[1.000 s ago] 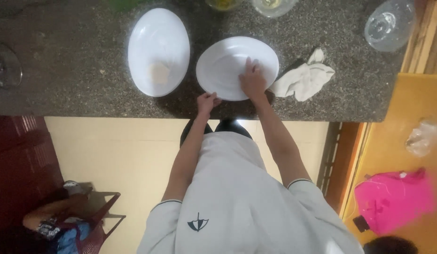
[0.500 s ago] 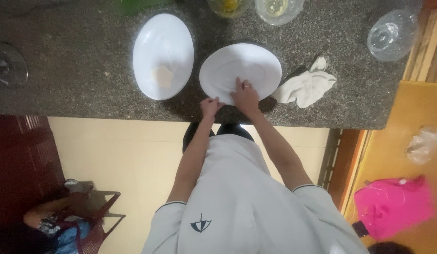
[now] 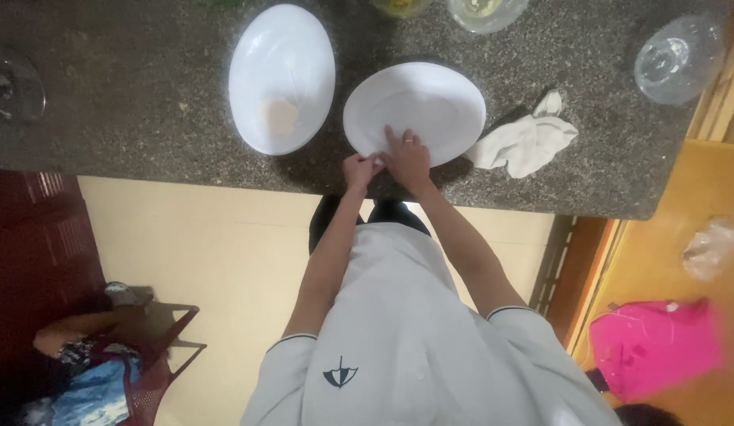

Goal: Wiping white plates with a cloth and then placing small dough balls onto the cleaned plates.

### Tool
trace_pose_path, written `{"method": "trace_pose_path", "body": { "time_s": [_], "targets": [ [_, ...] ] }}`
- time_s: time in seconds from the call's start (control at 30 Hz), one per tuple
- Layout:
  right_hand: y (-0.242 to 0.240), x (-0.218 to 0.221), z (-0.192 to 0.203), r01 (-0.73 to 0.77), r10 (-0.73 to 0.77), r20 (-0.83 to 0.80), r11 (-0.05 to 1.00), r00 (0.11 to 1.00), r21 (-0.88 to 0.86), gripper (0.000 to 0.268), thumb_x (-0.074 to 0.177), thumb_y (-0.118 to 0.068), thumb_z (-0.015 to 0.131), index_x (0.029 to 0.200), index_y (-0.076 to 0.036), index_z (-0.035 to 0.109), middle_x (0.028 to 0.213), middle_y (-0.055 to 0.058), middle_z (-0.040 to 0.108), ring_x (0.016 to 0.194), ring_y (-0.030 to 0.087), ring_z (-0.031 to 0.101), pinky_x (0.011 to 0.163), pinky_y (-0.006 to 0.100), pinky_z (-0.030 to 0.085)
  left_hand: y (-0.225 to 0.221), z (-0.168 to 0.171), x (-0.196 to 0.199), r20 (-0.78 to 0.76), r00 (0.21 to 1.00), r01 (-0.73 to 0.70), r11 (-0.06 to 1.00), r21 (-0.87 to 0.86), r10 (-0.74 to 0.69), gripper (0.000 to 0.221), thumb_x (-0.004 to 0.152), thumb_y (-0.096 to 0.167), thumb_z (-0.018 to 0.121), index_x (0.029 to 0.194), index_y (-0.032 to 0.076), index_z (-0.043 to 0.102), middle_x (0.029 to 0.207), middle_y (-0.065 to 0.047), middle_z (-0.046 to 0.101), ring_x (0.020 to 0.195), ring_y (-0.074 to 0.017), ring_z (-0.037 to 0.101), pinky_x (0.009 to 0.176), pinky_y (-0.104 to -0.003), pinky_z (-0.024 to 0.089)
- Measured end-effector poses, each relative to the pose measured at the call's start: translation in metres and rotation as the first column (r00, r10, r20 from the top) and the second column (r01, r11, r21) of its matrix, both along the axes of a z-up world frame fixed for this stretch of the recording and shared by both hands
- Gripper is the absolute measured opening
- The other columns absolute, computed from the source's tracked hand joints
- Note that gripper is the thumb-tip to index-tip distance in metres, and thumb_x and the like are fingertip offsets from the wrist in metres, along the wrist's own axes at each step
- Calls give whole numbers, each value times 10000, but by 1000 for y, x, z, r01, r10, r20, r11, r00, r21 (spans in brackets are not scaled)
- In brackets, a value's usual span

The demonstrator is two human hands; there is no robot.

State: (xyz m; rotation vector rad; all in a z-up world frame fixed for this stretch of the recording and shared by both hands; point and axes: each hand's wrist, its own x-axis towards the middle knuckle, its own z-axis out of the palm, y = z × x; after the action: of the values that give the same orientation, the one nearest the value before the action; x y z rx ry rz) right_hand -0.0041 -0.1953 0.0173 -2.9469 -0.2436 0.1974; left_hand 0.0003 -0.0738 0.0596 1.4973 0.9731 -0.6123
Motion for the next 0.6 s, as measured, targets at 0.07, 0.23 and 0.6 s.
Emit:
{"method": "trace_pose_path", "body": {
  "time_s": [0.07, 0.23, 0.6],
  "targets": [
    [0, 2, 8, -55, 62, -132, 997, 989, 60, 504, 899, -460, 535, 1350, -246, 468, 973, 147, 526, 820, 301, 596, 600, 389, 488, 1, -4, 0, 1, 1000, 17, 1000, -16, -17, 270, 879, 104, 600, 1027, -122, 591, 882, -251, 632, 844, -304, 685, 760, -368, 560],
    [-11, 15, 15, -2, 3, -255, 1000, 967, 3, 484, 907, -453, 512, 1367, -330, 423, 1046, 135, 527, 861, 289, 601, 643, 391, 501, 2, -12, -5, -7, 1000, -3, 999, -38, 3, 248, 886, 112, 583, 1022, -95, 598, 874, -235, 638, 827, -284, 692, 759, -367, 557],
    [5, 22, 20, -44, 27, -264, 997, 964, -60, 468, 916, -445, 469, 1362, -305, 433, 1073, 186, 530, 952, 342, 578, 727, 437, 471, 3, -21, -11, 46, 999, 13, 999, -29, -12, 141, 863, 74, 579, 836, -60, 611, 742, -199, 638, 738, -262, 693, 650, -343, 563]
  ]
}}
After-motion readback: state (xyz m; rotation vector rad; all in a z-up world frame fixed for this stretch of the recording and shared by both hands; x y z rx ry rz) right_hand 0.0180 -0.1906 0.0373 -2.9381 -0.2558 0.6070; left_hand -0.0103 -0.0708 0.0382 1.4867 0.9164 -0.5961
